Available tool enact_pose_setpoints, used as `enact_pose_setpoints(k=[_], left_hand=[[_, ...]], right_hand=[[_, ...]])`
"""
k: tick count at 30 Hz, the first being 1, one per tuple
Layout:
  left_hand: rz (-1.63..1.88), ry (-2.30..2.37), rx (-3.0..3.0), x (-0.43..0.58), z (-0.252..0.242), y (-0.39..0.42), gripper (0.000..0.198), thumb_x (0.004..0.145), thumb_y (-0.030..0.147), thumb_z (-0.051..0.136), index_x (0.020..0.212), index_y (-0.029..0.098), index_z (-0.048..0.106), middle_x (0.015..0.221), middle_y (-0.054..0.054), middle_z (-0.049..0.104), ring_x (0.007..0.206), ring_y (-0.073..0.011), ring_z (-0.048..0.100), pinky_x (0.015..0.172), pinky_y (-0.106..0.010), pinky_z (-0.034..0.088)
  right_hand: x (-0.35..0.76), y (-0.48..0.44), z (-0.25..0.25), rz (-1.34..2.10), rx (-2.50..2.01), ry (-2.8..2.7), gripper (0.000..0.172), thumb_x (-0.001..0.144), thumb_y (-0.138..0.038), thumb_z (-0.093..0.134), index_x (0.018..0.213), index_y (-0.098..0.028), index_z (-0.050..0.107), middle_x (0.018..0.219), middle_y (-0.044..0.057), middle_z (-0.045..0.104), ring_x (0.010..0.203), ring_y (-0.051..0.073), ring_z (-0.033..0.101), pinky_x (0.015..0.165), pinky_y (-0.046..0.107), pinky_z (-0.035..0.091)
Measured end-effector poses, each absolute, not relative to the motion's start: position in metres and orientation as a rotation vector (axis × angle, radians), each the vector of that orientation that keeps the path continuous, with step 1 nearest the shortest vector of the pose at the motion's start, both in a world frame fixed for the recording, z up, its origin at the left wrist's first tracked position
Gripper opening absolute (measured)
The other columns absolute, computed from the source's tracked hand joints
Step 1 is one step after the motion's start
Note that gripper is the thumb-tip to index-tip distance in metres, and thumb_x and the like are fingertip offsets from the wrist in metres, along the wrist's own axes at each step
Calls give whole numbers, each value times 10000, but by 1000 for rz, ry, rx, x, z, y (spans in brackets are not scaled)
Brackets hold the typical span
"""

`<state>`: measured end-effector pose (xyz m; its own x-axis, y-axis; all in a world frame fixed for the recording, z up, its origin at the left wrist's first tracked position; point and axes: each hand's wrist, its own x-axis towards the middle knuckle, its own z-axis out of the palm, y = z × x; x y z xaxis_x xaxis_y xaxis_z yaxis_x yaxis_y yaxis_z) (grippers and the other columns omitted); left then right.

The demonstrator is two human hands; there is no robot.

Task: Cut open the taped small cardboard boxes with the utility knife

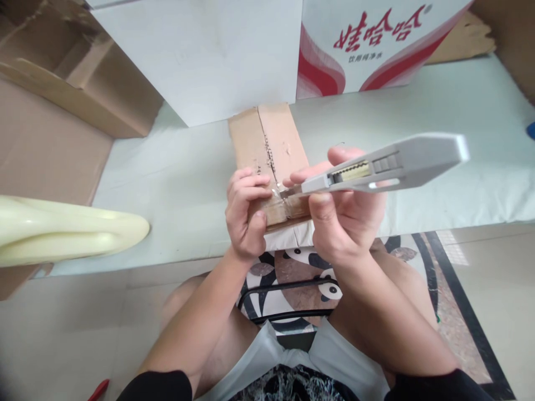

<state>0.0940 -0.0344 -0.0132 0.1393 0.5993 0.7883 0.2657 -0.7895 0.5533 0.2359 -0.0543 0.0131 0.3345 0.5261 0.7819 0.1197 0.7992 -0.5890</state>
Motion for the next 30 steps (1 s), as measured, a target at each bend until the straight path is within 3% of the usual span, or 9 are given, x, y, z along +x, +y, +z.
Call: enact_pose_setpoints(k=[5,12,20,30], left_hand=[[1709,834,2131,95,-14,-34,170,960,312,418,1036,264,563,1091,-63,725,1054,-250,680,1111,-550,494],[1720,842,2125,95,-14,-35,170,950,296,419,1034,260,563,1093,-65,729,1067,-244,686,1114,-539,502],[1713,826,2117,95,-14,-36,174,947,287,434,1043,253,576,1106,-63,733,1084,-240,685,1133,-540,495],[1678,854,2149,92,-14,-37,180,946,291,419,1052,261,561,1121,-61,736,1102,-249,687,1127,-552,502]], right_hand=[[237,-56,14,293,-712,-1215,339,962,-423,693,1288,-452,605,914,-81,733,638,124,701,644,311,681],[235,-50,12,220,-621,-1191,359,953,-430,710,1304,-409,640,909,-90,708,624,72,692,623,213,666],[234,-56,12,265,-762,-1112,372,920,-556,721,1229,-433,555,872,-91,676,594,120,685,591,292,674],[239,-44,8,193,-645,-1151,354,944,-519,709,1278,-455,613,871,-104,691,542,89,659,506,229,643]])
